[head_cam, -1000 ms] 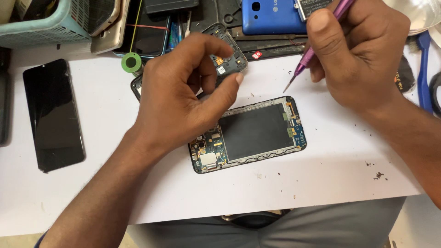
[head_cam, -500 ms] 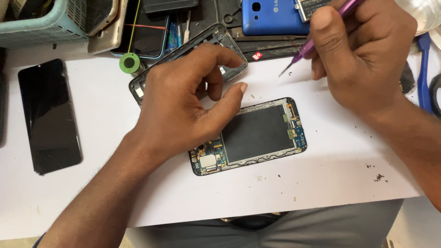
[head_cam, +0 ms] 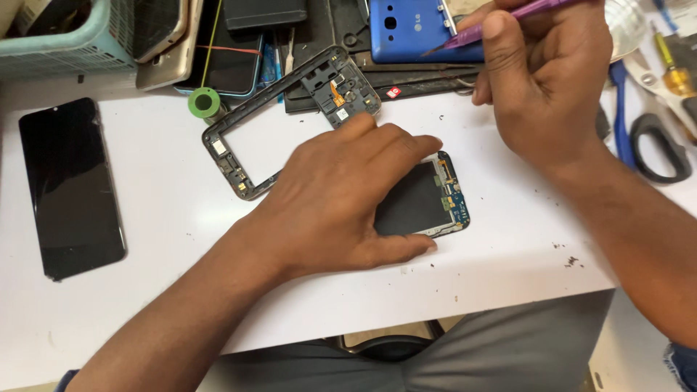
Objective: The person repairs a disassembled smartphone on a cluttered workbench. They use a purple precision pry tool to work around the battery and internal components, then lift the swollen battery out of the phone body and continue manipulating small internal parts with the tool and fingers.
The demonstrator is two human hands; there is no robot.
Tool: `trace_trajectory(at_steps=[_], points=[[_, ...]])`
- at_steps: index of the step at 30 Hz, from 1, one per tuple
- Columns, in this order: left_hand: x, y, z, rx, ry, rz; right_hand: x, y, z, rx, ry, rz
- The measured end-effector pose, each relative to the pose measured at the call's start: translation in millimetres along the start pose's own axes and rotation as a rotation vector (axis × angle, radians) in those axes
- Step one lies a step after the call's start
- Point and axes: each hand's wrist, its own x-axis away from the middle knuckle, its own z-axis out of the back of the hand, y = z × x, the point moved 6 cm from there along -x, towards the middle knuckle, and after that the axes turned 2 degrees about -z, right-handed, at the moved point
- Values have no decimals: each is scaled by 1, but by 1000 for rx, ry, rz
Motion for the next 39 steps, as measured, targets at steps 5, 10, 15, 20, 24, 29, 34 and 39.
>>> trace_trajectory(at_steps=[5,10,15,20,24,29,34,39], points=[[0,2,-8,-33,-34,-38,13,-23,28,60,35,11],[0,-2,-13,-48,-55,-12,56,-53,36,88,59,0],[1,-4,-12,-44,-34,-7,78,-57,17,195,44,-45],[3,-4,-11,-39,-18,-9,80,-52,7,197,8,25],[3,-4,-13,-34,-35,12,81,-50,7,255,16,35],[4,-4,-12,-23,-25,7,81,-54,3,205,-15,90],[4,-4,-13,-24,-18,16,81,-53,2,175,-18,88],[4,-6,-15,-18,-32,35,82,-52,2,170,-21,94]])
